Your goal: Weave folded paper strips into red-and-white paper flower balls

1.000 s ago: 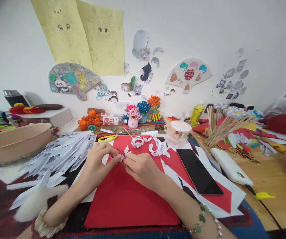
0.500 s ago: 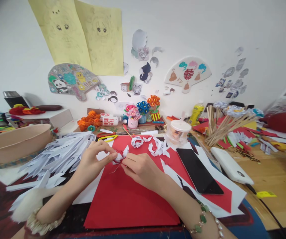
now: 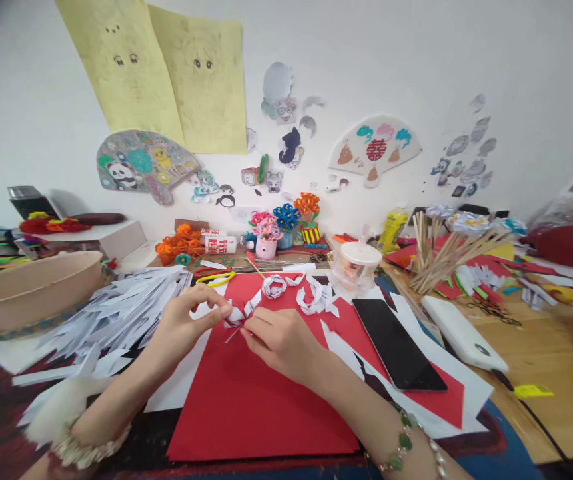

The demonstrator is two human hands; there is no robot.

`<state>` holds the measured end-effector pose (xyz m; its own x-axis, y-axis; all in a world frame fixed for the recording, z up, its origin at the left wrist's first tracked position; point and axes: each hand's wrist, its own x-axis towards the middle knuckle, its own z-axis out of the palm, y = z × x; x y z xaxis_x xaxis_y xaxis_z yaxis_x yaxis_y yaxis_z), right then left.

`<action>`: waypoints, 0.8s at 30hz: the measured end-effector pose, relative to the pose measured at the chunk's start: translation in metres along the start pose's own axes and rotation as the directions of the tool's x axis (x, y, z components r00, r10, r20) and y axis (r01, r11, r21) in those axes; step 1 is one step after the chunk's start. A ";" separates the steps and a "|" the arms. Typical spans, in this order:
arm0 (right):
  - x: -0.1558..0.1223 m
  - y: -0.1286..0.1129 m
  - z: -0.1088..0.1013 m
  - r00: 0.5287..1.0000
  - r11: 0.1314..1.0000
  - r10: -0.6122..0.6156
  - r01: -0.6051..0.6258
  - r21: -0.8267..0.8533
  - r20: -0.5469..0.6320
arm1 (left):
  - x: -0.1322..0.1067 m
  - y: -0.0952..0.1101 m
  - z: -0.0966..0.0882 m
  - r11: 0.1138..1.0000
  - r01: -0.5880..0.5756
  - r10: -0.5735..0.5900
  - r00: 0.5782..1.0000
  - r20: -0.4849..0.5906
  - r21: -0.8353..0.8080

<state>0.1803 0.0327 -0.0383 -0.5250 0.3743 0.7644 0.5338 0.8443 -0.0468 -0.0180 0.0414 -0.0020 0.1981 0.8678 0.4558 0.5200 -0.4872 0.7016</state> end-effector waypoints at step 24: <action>0.005 -0.001 -0.002 0.939 0.944 0.316 -0.296 0.144 -0.140 | -0.020 0.002 0.011 0.886 -0.153 0.110 0.987 0.121 0.437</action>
<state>0.1779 0.0331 -0.0330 -0.2316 0.5643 0.7924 0.5644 0.7414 -0.3630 -0.0116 0.0237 -0.0159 0.3533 0.8142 0.4608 0.7940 -0.5214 0.3125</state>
